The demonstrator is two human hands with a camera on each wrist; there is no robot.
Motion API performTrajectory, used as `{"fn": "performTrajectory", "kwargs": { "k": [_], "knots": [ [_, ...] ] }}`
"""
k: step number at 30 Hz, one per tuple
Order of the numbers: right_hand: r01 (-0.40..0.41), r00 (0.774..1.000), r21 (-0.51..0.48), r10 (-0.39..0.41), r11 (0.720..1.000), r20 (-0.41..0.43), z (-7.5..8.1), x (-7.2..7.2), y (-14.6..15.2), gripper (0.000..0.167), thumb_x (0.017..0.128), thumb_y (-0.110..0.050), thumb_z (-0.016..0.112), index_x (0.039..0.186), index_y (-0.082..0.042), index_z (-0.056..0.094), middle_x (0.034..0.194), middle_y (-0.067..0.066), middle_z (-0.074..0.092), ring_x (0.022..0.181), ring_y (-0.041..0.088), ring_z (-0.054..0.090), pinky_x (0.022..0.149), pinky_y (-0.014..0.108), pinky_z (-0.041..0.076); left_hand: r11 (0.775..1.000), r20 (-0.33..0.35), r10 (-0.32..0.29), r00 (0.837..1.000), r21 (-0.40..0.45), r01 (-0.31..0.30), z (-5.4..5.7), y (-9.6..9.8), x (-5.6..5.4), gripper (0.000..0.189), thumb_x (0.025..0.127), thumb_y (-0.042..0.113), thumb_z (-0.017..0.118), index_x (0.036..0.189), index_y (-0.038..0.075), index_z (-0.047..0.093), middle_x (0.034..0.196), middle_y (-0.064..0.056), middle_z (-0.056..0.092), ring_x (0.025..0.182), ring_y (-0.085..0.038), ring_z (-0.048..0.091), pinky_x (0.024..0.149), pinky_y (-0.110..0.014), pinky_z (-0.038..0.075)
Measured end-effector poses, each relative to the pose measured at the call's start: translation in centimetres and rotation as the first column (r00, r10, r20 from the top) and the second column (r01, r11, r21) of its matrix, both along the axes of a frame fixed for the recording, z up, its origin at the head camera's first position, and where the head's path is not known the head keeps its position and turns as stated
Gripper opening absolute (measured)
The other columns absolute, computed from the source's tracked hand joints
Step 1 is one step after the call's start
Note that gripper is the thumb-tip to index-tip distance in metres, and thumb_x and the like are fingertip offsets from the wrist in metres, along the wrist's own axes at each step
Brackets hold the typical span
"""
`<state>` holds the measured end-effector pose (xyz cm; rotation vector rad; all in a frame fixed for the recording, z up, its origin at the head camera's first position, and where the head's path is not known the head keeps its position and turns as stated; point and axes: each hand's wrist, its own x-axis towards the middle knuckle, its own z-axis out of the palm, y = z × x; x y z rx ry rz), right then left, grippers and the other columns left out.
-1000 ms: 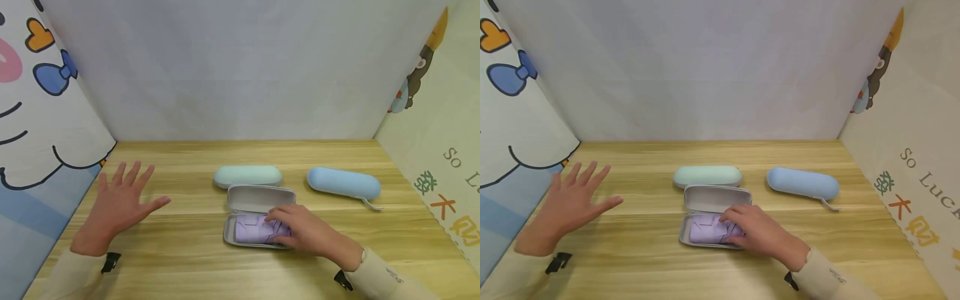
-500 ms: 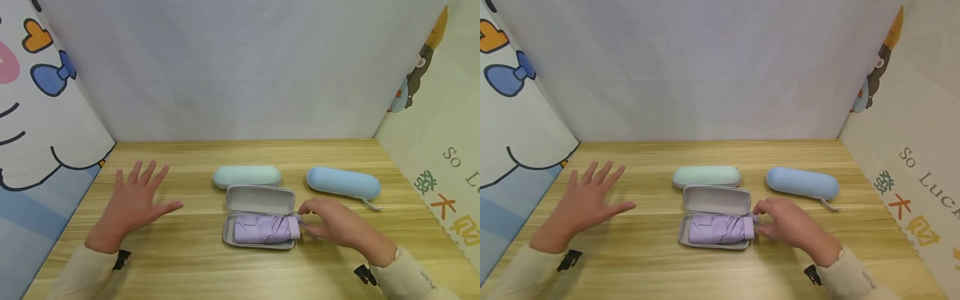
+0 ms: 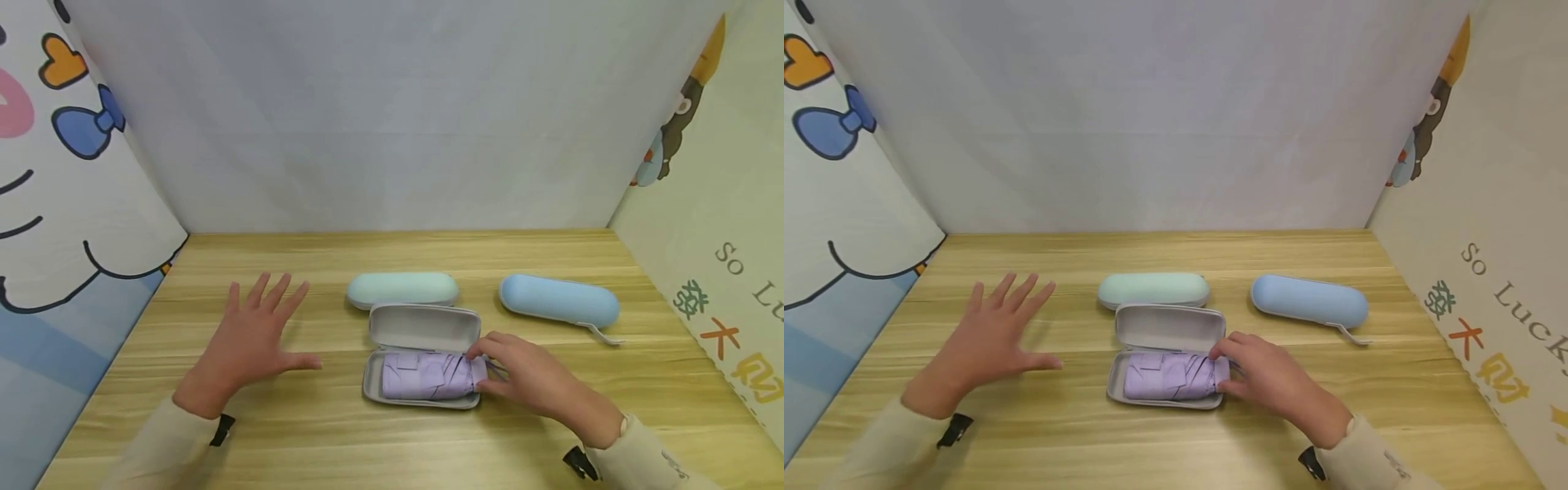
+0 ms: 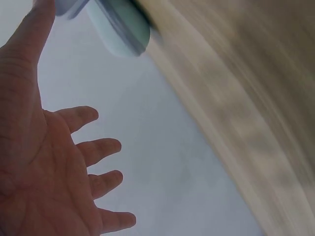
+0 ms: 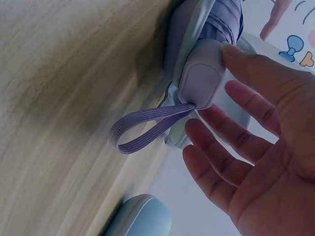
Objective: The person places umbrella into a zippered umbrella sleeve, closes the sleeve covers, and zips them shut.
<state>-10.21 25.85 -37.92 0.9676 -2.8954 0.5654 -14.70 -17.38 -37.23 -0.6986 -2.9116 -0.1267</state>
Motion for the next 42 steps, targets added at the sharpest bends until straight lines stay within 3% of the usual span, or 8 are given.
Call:
{"fn": "performTrajectory", "kwargs": {
  "k": [4,11,19,27,33,42],
  "knots": [
    [-0.003,1.0,0.002,0.003,1.0,0.005,0.1,0.0,0.1,0.035,0.082,-0.019,0.089,0.11,-0.02,0.069,0.107,-0.007,0.066,0.09,0.014,0.061,0.079,0.04,0.054,0.998,-0.035,-0.054,0.998,0.012,0.054,-1.1,1.0,-0.2,0.129,0.066,0.093,0.063,0.163,0.013,0.032,0.166,-0.021,0.026,0.153,-0.048,0.016,0.113,-0.078,0.009],
    [-0.009,1.0,0.005,0.009,1.0,0.008,0.1,-0.1,0.0,0.034,0.082,-0.021,0.089,0.11,-0.019,0.069,0.107,-0.007,0.066,0.093,0.014,0.062,0.08,0.041,0.054,0.992,-0.146,-0.121,0.982,0.027,0.126,-1.8,2.9,-0.4,0.145,0.055,0.088,0.079,0.165,0.012,0.022,0.17,-0.02,0.012,0.154,-0.047,0.01,0.113,-0.077,0.01],
    [-0.014,1.0,0.019,0.014,1.0,0.006,0.0,0.0,0.0,0.037,0.082,-0.022,0.089,0.112,-0.019,0.068,0.106,-0.006,0.066,0.092,0.014,0.063,0.079,0.041,0.055,0.991,-0.089,-0.123,0.988,0.035,0.127,-2.3,3.9,0.0,0.151,0.051,0.089,0.079,0.166,0.012,0.019,0.171,-0.019,0.008,0.154,-0.048,0.008,0.113,-0.077,0.008],
    [0.003,1.0,0.059,-0.004,0.998,0.012,0.1,0.2,-0.1,0.045,0.081,-0.027,0.09,0.118,-0.017,0.065,0.112,-0.001,0.069,0.101,0.021,0.067,0.084,0.046,0.056,0.992,-0.118,-0.121,0.986,0.029,0.126,-2.4,4.1,0.3,0.151,0.049,0.088,0.08,0.165,0.011,0.022,0.17,-0.021,0.012,0.154,-0.048,0.012,0.113,-0.077,0.012],
    [0.009,1.0,0.058,-0.009,0.998,0.001,-0.1,0.3,0.0,0.043,0.081,-0.025,0.09,0.116,-0.017,0.065,0.112,-0.001,0.069,0.102,0.021,0.067,0.085,0.047,0.056,0.991,-0.088,-0.132,0.987,0.017,0.134,-3.5,4.7,0.2,0.152,0.053,0.09,0.077,0.167,0.013,0.013,0.172,-0.017,0.001,0.155,-0.045,0.005,0.113,-0.077,0.008],
    [0.011,1.0,0.008,-0.011,1.0,0.011,-0.4,0.2,0.1,0.043,0.082,-0.024,0.09,0.116,-0.016,0.066,0.113,0.0,0.07,0.101,0.02,0.067,0.086,0.045,0.056,0.992,-0.136,-0.124,0.983,0.019,0.128,-4.4,5.7,0.0,0.151,0.053,0.091,0.076,0.167,0.013,0.014,0.171,-0.019,0.005,0.155,-0.045,0.005,0.114,-0.076,0.008]
  ]
}}
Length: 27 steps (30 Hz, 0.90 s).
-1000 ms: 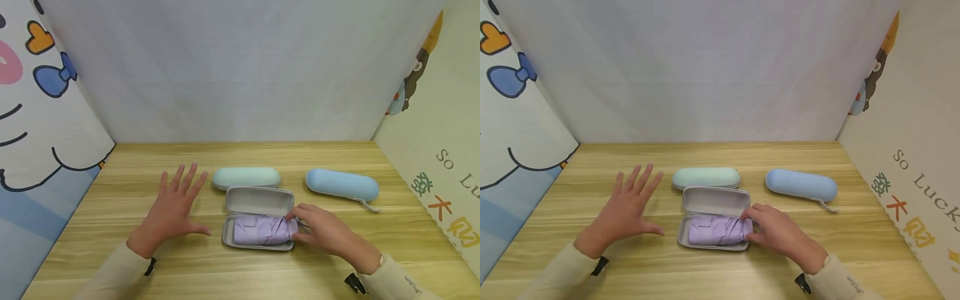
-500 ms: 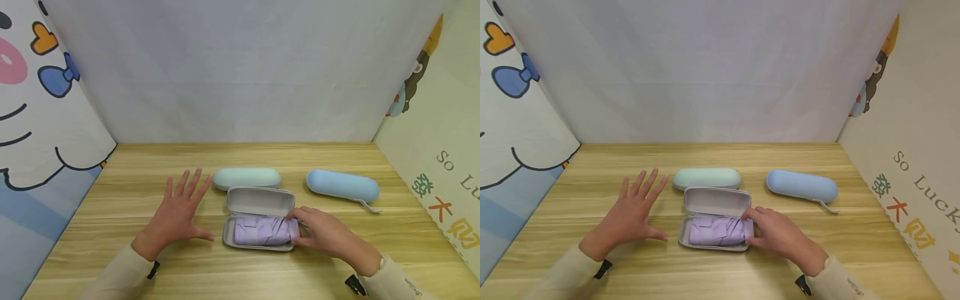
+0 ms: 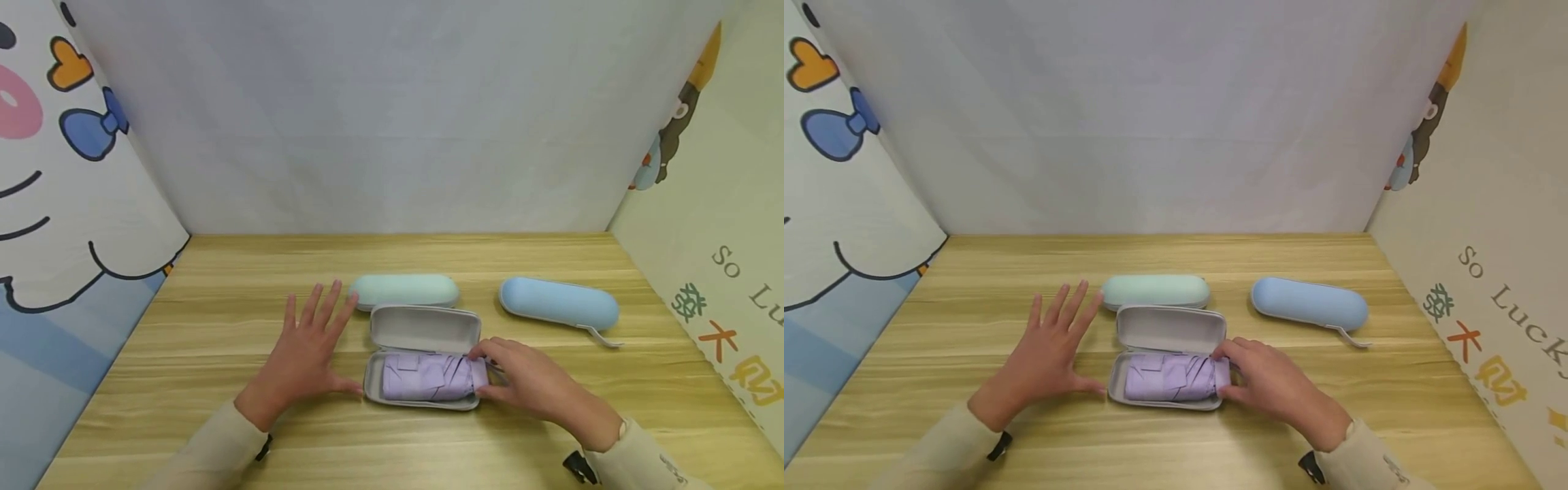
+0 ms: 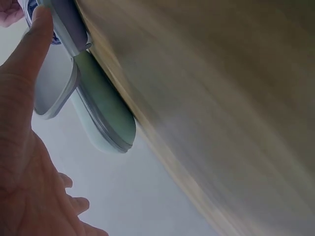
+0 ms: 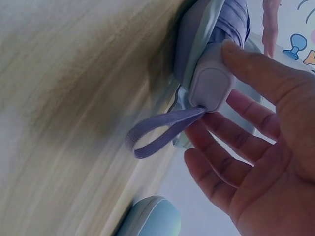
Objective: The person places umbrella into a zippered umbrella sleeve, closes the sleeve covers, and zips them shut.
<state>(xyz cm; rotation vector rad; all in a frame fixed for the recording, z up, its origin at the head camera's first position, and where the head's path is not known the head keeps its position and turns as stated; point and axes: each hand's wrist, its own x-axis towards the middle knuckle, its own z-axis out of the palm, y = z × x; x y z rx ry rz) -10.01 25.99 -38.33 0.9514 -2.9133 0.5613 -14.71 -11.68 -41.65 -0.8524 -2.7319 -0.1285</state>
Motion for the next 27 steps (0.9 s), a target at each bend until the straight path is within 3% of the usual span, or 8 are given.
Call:
{"fn": "performTrajectory", "kwargs": {
  "k": [12,16,20,24,27],
  "knots": [
    [-0.023,0.999,-0.101,0.026,0.995,0.031,-0.8,-0.1,-1.1,0.042,0.08,-0.021,0.091,0.112,-0.015,0.066,0.106,-0.003,0.069,0.091,0.013,0.066,0.08,0.037,0.057,0.999,-0.019,0.017,1.0,-0.036,-0.018,-0.1,0.8,0.2,0.152,0.052,0.094,0.073,0.167,0.014,0.014,0.171,-0.019,0.005,0.155,-0.045,0.005,0.114,-0.076,0.009],
    [-0.009,0.998,-0.07,0.014,0.997,0.067,-1.2,-0.2,-1.8,0.04,0.081,-0.021,0.09,0.111,-0.014,0.066,0.1,-0.005,0.066,0.089,0.011,0.062,0.078,0.035,0.055,0.999,-0.006,0.014,1.0,-0.045,-0.014,-0.1,0.9,0.4,0.15,0.053,0.095,0.071,0.167,0.014,0.016,0.171,-0.019,0.005,0.155,-0.046,0.006,0.114,-0.076,0.01],
    [0.004,0.999,-0.068,-0.001,0.998,0.049,-1.1,-0.1,-1.5,0.039,0.081,-0.022,0.09,0.111,-0.013,0.067,0.104,-0.004,0.067,0.092,0.014,0.063,0.081,0.037,0.055,0.999,0.006,0.024,1.0,-0.036,-0.023,0.1,0.6,0.4,0.148,0.054,0.094,0.072,0.166,0.014,0.017,0.171,-0.02,0.008,0.155,-0.045,0.008,0.115,-0.075,0.012],
    [0.022,0.99,-0.127,-0.004,0.992,0.144,-0.2,-0.2,-0.3,0.037,0.085,-0.026,0.088,0.11,-0.011,0.065,0.102,-0.002,0.068,0.088,0.015,0.064,0.078,0.035,0.056,0.999,0.019,0.036,0.999,-0.015,-0.036,0.9,-0.2,0.1,0.146,0.057,0.092,0.073,0.167,0.015,0.015,0.171,-0.02,0.008,0.155,-0.046,0.01,0.115,-0.075,0.012],
    [0.025,0.963,-0.139,0.013,0.99,0.268,0.3,-0.1,0.5,0.039,0.084,-0.027,0.088,0.107,-0.012,0.06,0.091,-0.005,0.066,0.077,0.01,0.062,0.07,0.03,0.054,1.0,0.0,0.03,1.0,-0.001,-0.03,1.6,-0.4,-0.2,0.145,0.058,0.092,0.072,0.167,0.014,0.015,0.171,-0.02,0.008,0.153,-0.048,0.013,0.114,-0.075,0.012]
  ]
}}
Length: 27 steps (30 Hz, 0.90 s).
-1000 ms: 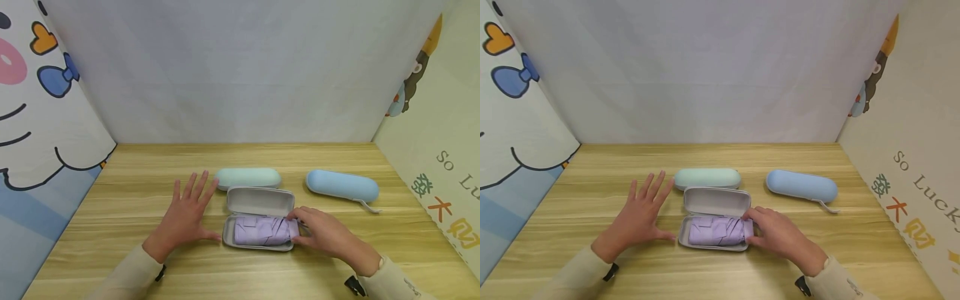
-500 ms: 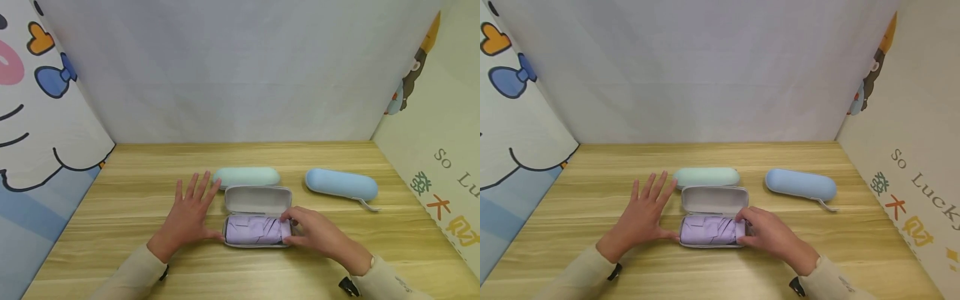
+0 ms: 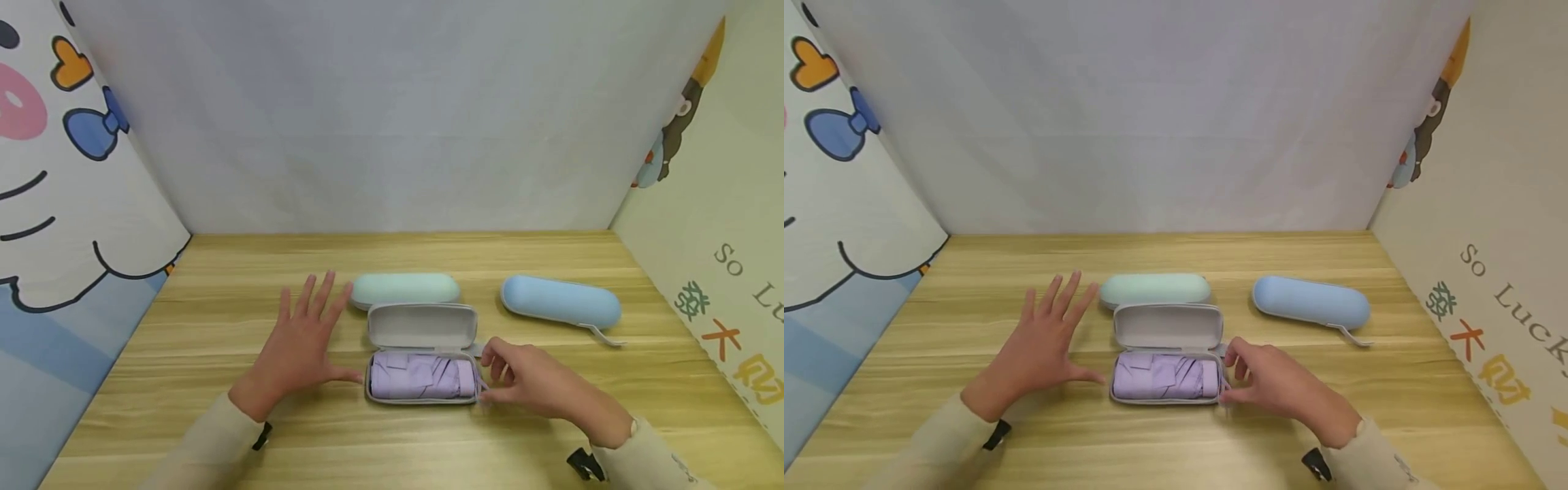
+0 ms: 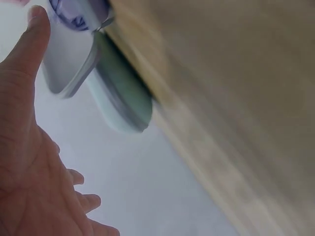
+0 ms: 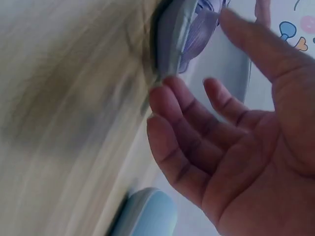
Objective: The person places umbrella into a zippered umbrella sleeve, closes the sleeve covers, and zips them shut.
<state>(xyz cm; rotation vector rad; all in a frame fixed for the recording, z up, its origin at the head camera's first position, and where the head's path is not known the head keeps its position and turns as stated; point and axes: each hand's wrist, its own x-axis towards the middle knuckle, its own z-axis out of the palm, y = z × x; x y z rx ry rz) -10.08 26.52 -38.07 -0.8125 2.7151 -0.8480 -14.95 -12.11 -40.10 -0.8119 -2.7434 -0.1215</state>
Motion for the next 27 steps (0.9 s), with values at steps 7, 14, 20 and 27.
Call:
{"fn": "performTrajectory", "kwargs": {
  "k": [7,14,20,27],
  "knots": [
    [-0.047,0.999,-0.106,0.046,0.993,-0.007,-0.6,0.3,-0.4,0.025,0.084,-0.007,0.085,0.091,-0.015,0.062,0.074,-0.014,0.058,0.066,-0.001,0.054,0.059,0.024,0.05,1.0,0.002,-0.029,1.0,0.011,0.029,1.1,0.8,-0.6,0.145,0.059,0.095,0.068,0.167,0.016,0.013,0.172,-0.017,0.005,0.155,-0.044,0.008,0.116,-0.074,0.007],
    [0.052,0.992,-0.179,-0.071,0.982,-0.101,-0.8,-0.4,-2.4,0.011,0.089,-0.007,0.081,0.09,-0.012,0.071,0.079,-0.012,0.068,0.07,0.001,0.061,0.061,0.024,0.054,0.999,0.03,-0.044,0.999,0.007,0.044,1.4,1.9,-0.6,0.143,0.061,0.093,0.069,0.167,0.016,0.012,0.171,-0.018,0.007,0.156,-0.043,0.006,0.116,-0.073,0.007],
    [0.08,0.973,-0.094,-0.099,0.992,-0.208,-2.0,-0.8,-4.0,0.013,0.087,-0.008,0.083,0.084,-0.016,0.073,0.081,-0.012,0.064,0.072,0.001,0.058,0.063,0.023,0.052,0.994,0.097,-0.111,0.989,0.028,0.109,1.4,3.0,-0.3,0.133,0.067,0.088,0.07,0.166,0.014,0.019,0.17,-0.018,0.014,0.156,-0.043,0.01,0.116,-0.073,0.01],
    [0.242,0.86,-0.043,-0.235,0.969,-0.453,-2.8,-1.2,-4.7,0.045,0.07,-0.022,0.098,0.095,-0.015,0.062,0.096,0.002,0.054,0.088,0.022,0.053,0.076,0.038,0.047,0.982,0.131,-0.191,0.973,0.008,0.191,1.1,4.4,0.1,0.136,0.064,0.089,0.07,0.166,0.013,0.022,0.168,-0.017,0.023,0.155,-0.043,0.013,0.116,-0.073,0.011]
  ]
}}
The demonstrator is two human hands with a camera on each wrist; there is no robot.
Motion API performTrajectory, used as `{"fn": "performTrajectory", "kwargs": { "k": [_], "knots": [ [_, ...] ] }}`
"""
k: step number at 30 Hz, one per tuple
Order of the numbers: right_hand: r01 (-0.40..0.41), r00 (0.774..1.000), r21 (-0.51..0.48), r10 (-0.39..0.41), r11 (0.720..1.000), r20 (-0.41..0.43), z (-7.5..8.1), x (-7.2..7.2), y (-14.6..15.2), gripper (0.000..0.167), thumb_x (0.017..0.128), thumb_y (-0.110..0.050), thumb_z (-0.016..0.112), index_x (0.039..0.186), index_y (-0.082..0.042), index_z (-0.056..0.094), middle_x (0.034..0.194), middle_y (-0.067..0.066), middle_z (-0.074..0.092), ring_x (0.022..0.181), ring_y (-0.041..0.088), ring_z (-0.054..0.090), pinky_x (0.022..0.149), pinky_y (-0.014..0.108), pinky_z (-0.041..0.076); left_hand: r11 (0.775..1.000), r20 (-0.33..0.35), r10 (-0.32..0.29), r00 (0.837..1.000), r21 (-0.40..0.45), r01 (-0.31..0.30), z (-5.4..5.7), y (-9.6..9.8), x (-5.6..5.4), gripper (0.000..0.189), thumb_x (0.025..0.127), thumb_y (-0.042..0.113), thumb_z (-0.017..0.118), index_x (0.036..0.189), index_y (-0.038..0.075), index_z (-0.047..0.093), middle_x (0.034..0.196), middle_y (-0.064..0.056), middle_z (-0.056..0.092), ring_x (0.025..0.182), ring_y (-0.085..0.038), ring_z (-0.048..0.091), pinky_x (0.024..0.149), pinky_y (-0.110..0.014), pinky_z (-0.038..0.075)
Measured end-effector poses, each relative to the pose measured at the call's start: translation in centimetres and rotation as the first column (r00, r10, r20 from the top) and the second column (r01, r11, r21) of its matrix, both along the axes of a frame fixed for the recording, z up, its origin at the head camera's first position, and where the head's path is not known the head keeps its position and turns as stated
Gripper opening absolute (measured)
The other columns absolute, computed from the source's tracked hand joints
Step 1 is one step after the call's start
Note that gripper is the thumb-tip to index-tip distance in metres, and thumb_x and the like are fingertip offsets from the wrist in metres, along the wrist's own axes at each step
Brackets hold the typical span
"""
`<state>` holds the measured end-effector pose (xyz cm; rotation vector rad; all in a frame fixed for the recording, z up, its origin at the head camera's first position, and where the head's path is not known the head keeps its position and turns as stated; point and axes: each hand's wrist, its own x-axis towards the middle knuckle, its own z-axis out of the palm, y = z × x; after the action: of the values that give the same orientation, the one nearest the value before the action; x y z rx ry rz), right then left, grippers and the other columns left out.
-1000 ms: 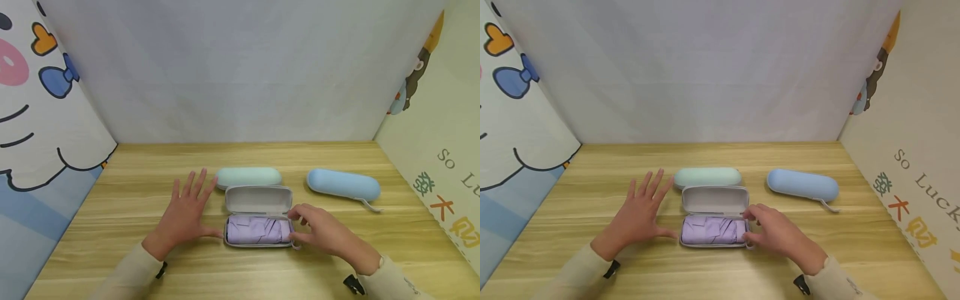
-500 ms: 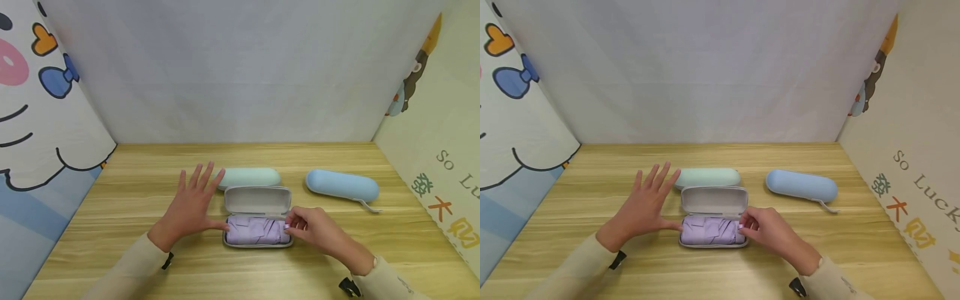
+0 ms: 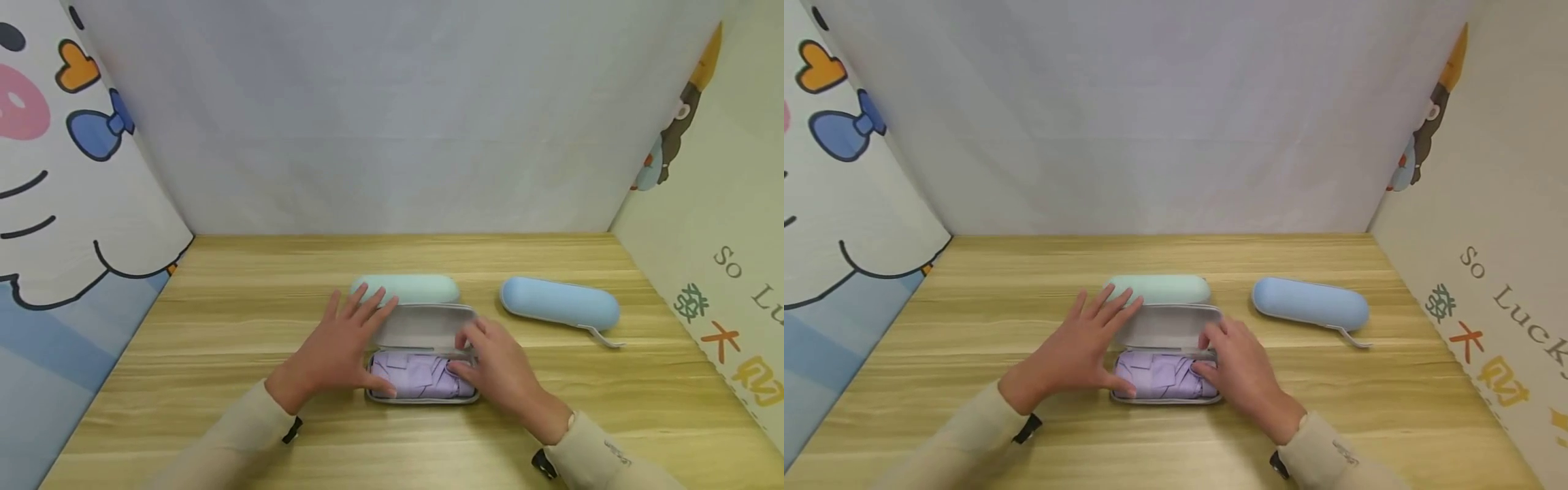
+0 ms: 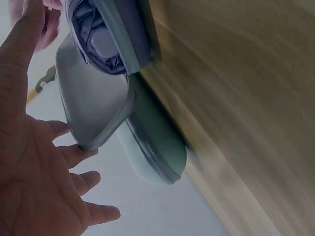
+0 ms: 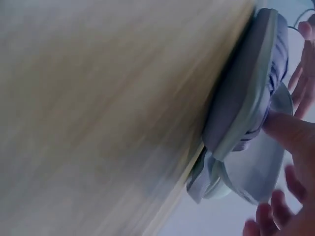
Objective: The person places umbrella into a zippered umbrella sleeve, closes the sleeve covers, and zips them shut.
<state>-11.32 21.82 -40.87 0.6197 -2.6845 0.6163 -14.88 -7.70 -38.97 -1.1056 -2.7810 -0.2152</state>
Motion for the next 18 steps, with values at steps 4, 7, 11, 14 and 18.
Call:
{"fn": "performTrajectory", "kwargs": {
  "k": [4,7,11,14,18],
  "knots": [
    [0.054,0.994,0.018,-0.052,0.998,-0.096,0.2,-0.7,0.3,0.104,0.056,-0.036,0.104,0.137,-0.007,0.046,0.143,0.022,0.042,0.128,0.044,0.044,0.104,0.059,0.039,1.0,-0.04,-0.018,0.999,0.012,0.019,-0.4,0.1,0.2,0.141,0.057,0.089,0.075,0.165,0.014,0.026,0.163,-0.019,0.033,0.153,-0.044,0.021,0.116,-0.073,0.015],
    [0.04,0.997,0.073,-0.035,0.997,-0.071,0.5,-1.3,0.5,0.133,0.055,-0.043,0.104,0.157,-0.007,0.027,0.16,0.025,0.028,0.145,0.05,0.029,0.116,0.064,0.025,0.998,-0.057,-0.039,0.998,0.045,0.042,-0.7,0.0,0.3,0.142,0.053,0.088,0.079,0.165,0.017,0.027,0.156,-0.015,0.04,0.15,-0.042,0.028,0.115,-0.073,0.016],
    [-0.011,1.0,0.101,0.009,0.995,0.017,0.9,-1.6,0.7,0.125,0.062,-0.043,0.101,0.159,-0.006,0.032,0.149,0.02,0.05,0.138,0.046,0.042,0.115,0.062,0.03,0.994,-0.074,-0.071,0.995,0.072,0.076,-0.9,0.0,0.5,0.14,0.053,0.085,0.081,0.164,0.019,0.029,0.144,-0.01,0.045,0.141,-0.035,0.037,0.116,-0.072,0.016],
    [-0.054,0.998,0.113,0.051,0.992,0.027,0.9,-1.5,0.9,0.112,0.066,-0.042,0.099,0.156,-0.008,0.041,0.144,0.018,0.055,0.131,0.043,0.049,0.111,0.062,0.035,0.989,-0.087,-0.101,0.991,0.095,0.109,-0.8,0.1,0.8,0.132,0.054,0.081,0.084,0.161,0.018,0.037,0.139,-0.009,0.046,0.136,-0.031,0.04,0.116,-0.072,0.014],
    [-0.116,0.992,0.139,0.123,0.983,-0.038,0.9,-0.9,1.1,0.107,0.067,-0.043,0.098,0.154,-0.011,0.046,0.157,0.02,0.042,0.138,0.049,0.043,0.111,0.067,0.033,0.979,-0.115,-0.153,0.982,0.116,0.166,-0.8,0.3,1.3,0.118,0.057,0.078,0.085,0.151,0.018,0.048,0.144,-0.009,0.046,0.141,-0.033,0.038,0.117,-0.07,0.017]
  ]
}}
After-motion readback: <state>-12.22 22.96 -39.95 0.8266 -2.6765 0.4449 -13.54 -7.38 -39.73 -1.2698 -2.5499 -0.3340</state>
